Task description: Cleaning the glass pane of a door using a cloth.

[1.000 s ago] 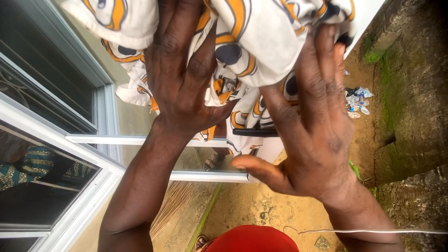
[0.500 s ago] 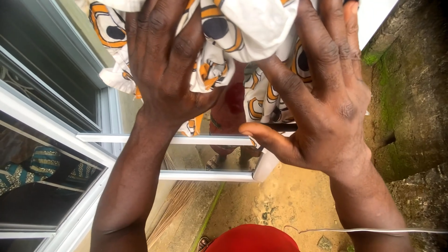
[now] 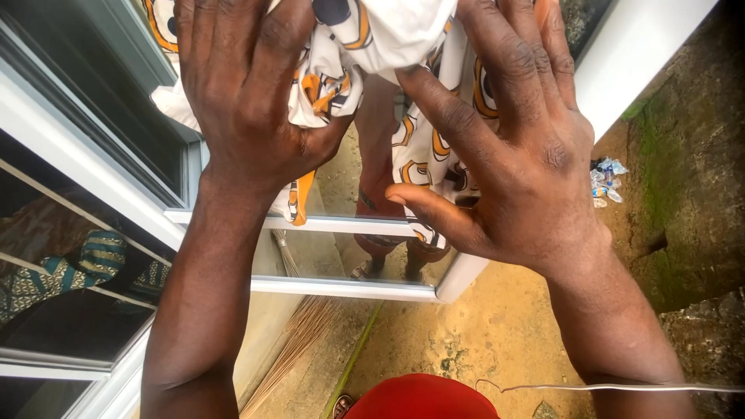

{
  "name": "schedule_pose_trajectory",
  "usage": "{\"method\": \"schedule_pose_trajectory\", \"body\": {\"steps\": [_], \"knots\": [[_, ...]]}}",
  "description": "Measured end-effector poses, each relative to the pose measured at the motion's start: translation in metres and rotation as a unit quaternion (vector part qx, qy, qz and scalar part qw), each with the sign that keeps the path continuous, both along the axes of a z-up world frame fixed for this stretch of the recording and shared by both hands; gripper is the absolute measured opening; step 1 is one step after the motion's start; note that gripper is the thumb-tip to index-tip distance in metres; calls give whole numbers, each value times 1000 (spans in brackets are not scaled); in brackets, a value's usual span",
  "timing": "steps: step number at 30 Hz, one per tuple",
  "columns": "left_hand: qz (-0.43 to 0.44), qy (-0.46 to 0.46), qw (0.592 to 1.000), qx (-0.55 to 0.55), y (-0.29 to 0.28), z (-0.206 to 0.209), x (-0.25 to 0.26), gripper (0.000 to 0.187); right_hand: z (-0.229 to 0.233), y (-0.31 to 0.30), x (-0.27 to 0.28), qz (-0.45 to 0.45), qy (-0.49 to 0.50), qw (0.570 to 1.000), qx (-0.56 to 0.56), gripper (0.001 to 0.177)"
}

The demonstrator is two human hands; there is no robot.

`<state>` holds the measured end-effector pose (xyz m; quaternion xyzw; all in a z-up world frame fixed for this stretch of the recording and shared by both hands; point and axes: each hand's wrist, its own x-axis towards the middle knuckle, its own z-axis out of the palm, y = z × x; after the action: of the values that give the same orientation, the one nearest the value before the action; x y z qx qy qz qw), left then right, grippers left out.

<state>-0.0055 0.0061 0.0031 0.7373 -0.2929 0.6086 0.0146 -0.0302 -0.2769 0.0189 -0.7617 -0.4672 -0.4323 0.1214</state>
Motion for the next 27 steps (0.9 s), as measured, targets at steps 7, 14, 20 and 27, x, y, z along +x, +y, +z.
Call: {"method": "schedule_pose_trajectory", "body": {"steps": [7, 14, 20, 27], "knots": [[-10, -10, 1000, -1, 22, 4, -7, 72, 1, 18, -1, -3, -18, 1000, -15, 75], [34, -30, 999, 0, 51, -2, -5, 78, 5, 39, -8, -14, -13, 999, -29, 77], [0, -2, 999, -40, 80, -2, -17, 74, 9, 75, -16, -18, 8, 999, -48, 75], [12, 13, 999, -42, 118, -5, -25, 75, 8, 108, -19, -6, -5, 999, -54, 74]]}}
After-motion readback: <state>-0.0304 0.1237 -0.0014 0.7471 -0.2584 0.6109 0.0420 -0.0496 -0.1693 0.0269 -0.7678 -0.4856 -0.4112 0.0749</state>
